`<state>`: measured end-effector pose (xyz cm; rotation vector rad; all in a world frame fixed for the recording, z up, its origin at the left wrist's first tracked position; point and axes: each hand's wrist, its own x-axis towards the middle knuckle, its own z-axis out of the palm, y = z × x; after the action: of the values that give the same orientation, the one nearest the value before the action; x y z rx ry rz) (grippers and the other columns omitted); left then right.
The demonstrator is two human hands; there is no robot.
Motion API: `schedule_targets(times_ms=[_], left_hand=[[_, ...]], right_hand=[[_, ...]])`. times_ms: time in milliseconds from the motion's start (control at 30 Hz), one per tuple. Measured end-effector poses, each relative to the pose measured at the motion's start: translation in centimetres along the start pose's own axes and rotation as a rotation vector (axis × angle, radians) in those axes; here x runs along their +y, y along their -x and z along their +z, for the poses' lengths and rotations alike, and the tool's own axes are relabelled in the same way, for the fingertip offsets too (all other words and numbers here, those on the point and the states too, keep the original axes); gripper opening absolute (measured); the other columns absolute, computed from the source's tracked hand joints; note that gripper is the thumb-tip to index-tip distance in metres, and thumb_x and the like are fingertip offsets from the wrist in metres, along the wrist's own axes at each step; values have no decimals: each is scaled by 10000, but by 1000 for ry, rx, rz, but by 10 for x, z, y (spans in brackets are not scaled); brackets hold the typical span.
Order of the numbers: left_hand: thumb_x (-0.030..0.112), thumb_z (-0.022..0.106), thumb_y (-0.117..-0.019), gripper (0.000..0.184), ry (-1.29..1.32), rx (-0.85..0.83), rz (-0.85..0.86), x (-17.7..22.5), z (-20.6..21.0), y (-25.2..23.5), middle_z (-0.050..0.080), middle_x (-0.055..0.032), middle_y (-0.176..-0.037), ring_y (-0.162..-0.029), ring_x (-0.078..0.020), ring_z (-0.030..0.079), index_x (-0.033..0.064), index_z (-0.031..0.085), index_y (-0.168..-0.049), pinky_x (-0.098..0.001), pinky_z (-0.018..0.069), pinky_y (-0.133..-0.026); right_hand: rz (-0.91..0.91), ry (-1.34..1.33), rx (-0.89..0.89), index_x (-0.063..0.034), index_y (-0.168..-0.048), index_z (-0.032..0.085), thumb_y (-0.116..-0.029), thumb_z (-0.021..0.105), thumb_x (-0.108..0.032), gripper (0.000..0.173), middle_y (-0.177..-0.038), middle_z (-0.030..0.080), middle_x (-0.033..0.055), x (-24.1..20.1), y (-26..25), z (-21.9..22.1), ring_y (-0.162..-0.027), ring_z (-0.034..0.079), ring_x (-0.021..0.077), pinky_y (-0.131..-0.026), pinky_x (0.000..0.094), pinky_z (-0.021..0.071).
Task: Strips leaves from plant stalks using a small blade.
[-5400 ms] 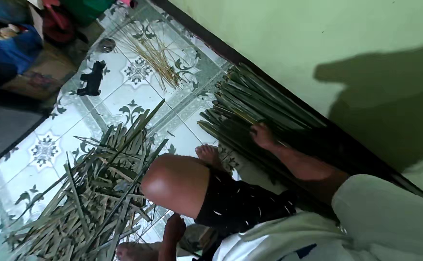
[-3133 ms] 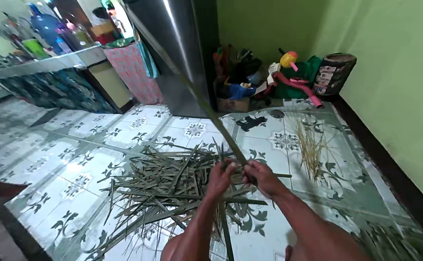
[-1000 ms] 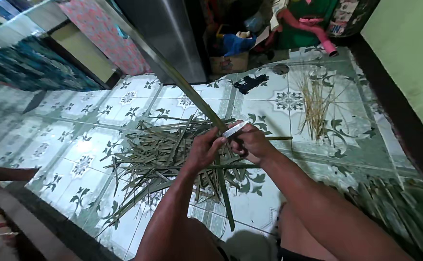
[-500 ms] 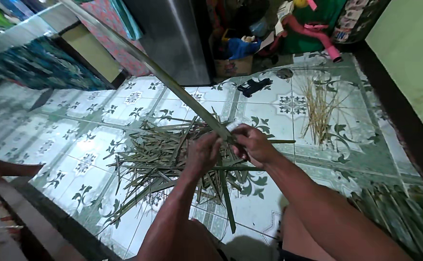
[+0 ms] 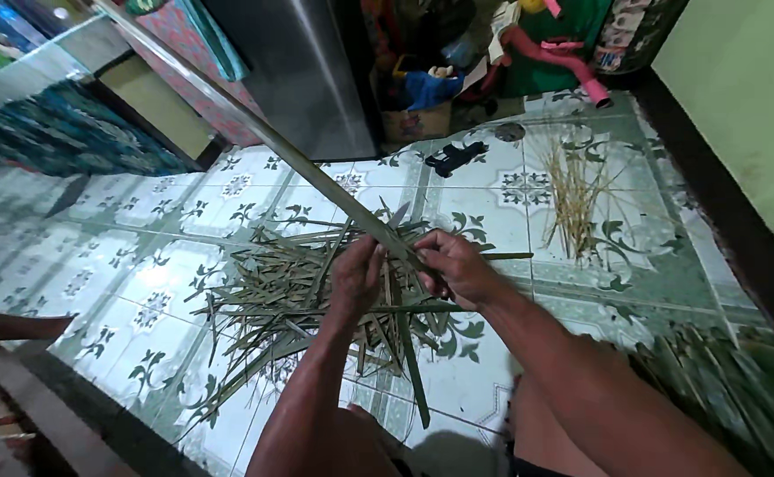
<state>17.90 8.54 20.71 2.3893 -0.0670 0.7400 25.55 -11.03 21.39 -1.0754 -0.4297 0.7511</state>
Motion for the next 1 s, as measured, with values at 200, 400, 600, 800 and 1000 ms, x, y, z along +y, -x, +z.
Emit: schedule_targets(times_ms=[200, 400, 600, 800, 1000], left_hand=[[179, 528, -1047, 250, -12, 33, -135, 8, -18, -7, 675, -67, -813, -665, -108, 608, 11, 689, -1136, -326, 540, -646], [272, 468, -1096, 358, 382, 321, -357, -25, -73, -6, 694, 33, -1068, -801, -18, 644, 194, 560, -1433, -244, 573, -719], [267, 480, -1089, 292, 478, 287, -388, -31, -63, 8, 573, 19, -697, -511, -74, 514, 156, 610, -1327, -237, 485, -475], [164, 524, -1042, 254, 154, -126, -211, -3, -27, 30, 694, -66, -881, -734, -90, 633, -8, 688, -1134, -305, 557, -722], [237, 477, -1074, 320, 111, -198, -197, 8, -14, 35, 700, -60, -878, -770, -104, 653, 21, 703, -1141, -330, 564, -760]], right_hand=[[43, 36, -62, -39, -1116, 545, -1040, 466, -56, 112, -768, 604, 17, -2, 8, -5, -512, 536, 56, -468, 187, 475], [70, 235, -198, -65, -1095, 587, -1021, 504, -89, 113, -756, 623, -2, 1, 20, -16, -511, 558, 59, -465, 199, 490], [79, 224, -204, -71, -1163, 575, -1011, 562, -119, 160, -821, 632, 5, 9, 12, -8, -531, 576, 74, -472, 218, 519], [34, 237, -124, -27, -1209, 532, -987, 575, -36, 227, -892, 637, 31, 13, 3, 15, -534, 575, 68, -477, 214, 523], [-34, 219, -32, -27, -1135, 576, -1041, 490, -142, 171, -804, 652, 27, 19, -3, 13, -583, 617, 99, -511, 235, 535]])
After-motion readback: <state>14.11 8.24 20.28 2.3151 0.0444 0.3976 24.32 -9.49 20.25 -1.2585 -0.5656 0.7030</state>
